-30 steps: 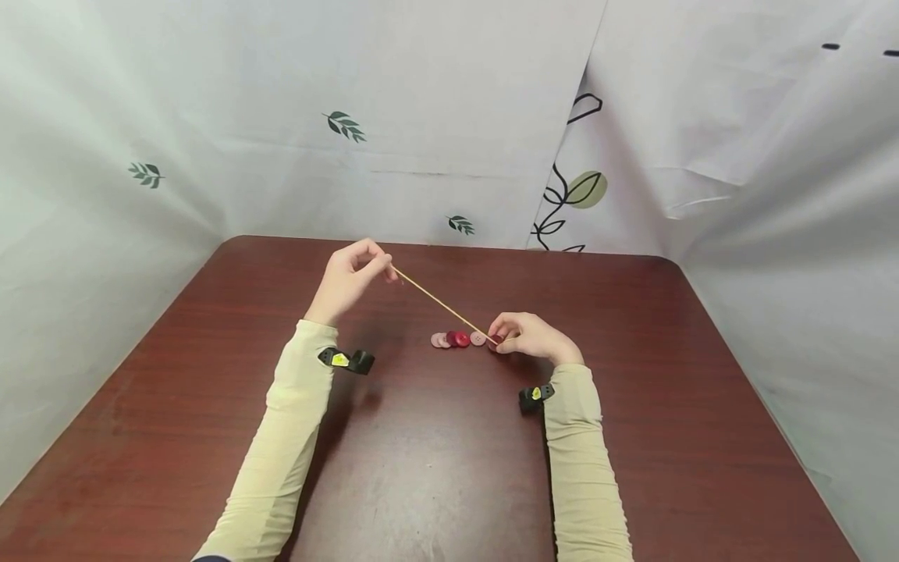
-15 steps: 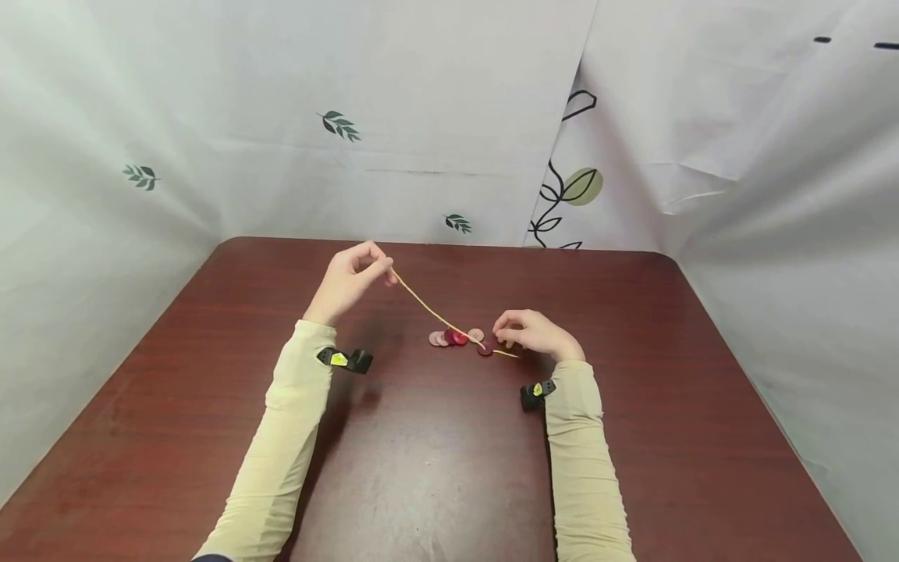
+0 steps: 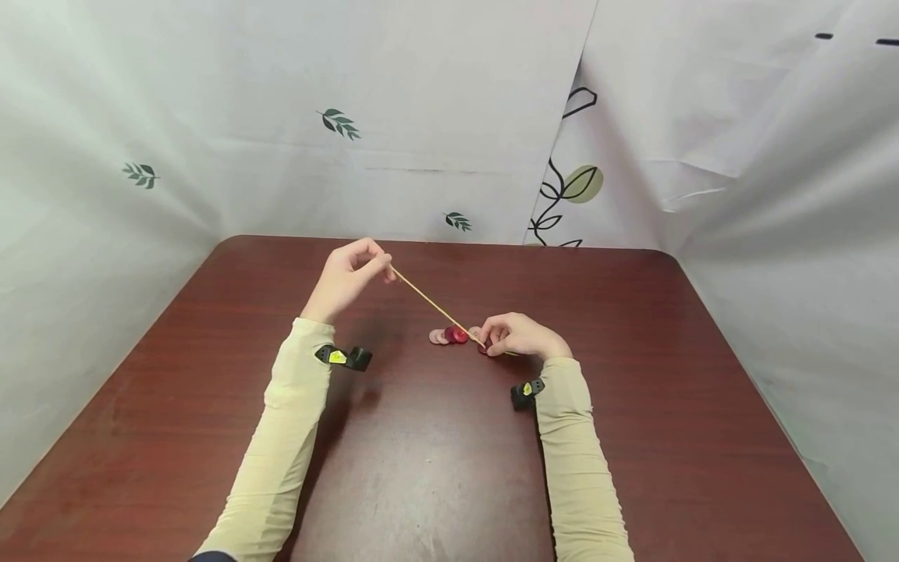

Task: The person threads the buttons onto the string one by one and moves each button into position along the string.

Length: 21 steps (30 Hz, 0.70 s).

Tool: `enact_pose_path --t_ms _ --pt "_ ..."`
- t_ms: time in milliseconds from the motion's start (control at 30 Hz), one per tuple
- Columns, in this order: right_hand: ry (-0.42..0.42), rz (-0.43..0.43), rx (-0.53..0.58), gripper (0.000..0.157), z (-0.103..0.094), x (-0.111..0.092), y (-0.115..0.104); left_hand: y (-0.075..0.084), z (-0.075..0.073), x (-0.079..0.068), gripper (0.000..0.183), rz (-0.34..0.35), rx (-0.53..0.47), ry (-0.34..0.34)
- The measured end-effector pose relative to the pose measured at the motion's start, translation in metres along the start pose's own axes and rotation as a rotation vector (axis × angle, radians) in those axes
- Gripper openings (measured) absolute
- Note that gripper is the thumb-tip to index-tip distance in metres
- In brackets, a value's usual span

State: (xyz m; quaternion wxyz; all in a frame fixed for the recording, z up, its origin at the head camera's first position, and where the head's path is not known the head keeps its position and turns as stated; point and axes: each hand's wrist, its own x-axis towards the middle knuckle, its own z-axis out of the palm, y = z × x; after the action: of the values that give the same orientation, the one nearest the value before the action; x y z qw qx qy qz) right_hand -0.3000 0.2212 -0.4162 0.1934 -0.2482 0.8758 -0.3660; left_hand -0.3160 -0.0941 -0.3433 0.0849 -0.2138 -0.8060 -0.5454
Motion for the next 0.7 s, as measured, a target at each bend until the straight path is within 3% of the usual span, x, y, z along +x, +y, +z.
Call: enact_pose_path --t_ms 467,700 --pt "0.043 0.023 -0.017 0.009 -0.0003 -0.0018 0.0005 0.004 -0.005 -0.0019 0.016 0.007 -0.02 0.009" --pt "0.073 0.077 -0.082 0.016 0.0014 0.0004 -0.0034 0.0067 -0.0041 -0.002 0.018 0.002 -0.019 -0.004"
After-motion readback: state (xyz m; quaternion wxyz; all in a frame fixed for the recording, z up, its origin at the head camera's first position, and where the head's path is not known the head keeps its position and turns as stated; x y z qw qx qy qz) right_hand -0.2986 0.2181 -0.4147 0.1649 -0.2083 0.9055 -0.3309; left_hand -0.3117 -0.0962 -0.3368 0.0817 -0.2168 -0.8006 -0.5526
